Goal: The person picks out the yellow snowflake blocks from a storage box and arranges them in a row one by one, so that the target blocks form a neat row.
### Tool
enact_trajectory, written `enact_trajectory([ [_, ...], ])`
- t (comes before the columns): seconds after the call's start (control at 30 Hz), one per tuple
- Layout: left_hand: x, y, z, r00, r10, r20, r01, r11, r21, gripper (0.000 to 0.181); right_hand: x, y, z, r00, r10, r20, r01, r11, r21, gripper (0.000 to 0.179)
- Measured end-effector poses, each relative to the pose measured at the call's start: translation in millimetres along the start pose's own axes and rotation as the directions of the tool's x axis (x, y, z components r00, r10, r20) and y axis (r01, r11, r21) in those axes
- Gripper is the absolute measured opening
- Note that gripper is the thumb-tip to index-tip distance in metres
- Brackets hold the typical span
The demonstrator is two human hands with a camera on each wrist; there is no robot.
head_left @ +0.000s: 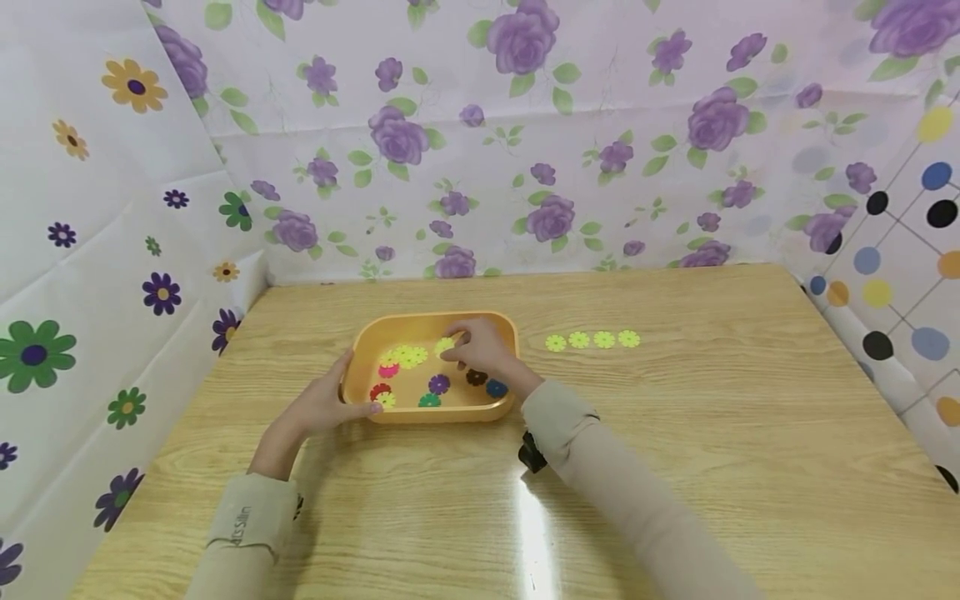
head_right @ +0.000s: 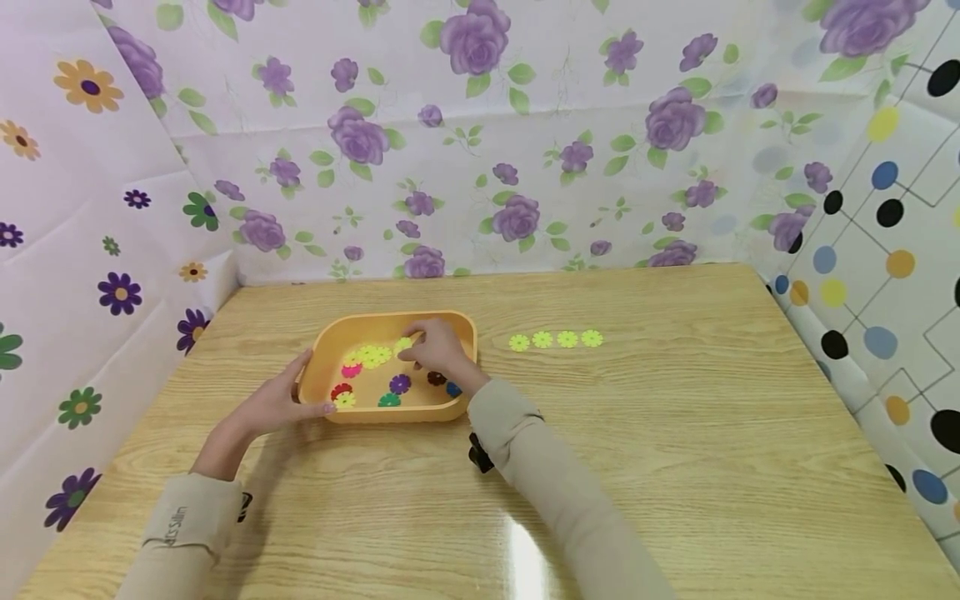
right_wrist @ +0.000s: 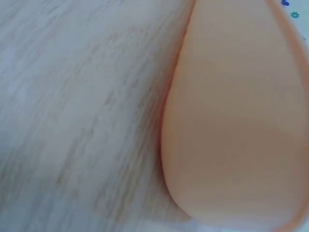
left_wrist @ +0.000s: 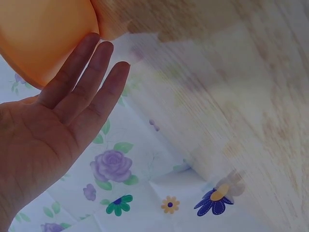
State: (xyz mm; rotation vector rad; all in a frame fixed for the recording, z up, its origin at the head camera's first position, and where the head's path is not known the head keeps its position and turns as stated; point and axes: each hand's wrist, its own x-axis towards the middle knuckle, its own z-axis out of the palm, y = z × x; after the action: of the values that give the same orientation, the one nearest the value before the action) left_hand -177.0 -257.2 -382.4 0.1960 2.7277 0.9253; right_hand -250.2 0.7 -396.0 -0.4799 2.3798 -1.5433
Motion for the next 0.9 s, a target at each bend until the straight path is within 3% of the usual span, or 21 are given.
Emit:
enact_trajectory([
  [0.33, 1.4, -0.6, -0.6, 1.0, -0.017, 0.015, 0.018, 1.0, -0.018, 0.11, -10.9, -8.1, -14.1, 1.0, 0.013, 0.001, -0.013, 0.998, 0.066, 0.034],
  [0.5, 1.4, -0.3, -0.3, 1.0, -0.016, 0.015, 0.017, 1.0, -0.02, 0.11, -18.1, -12.1, -22.9, 0.999, -0.046, -0.008, 0.046, 0.999, 0.021, 0.034],
  [0.9, 0.4, -0.4, -0.4, 1.0, -0.003, 0.002, 0.003, 1.0, -0.001, 0.11, -26.2, -8.8, -42.2, 0.999, -0.049, -0.007, 0.048, 0.998, -0.03, 0.039],
])
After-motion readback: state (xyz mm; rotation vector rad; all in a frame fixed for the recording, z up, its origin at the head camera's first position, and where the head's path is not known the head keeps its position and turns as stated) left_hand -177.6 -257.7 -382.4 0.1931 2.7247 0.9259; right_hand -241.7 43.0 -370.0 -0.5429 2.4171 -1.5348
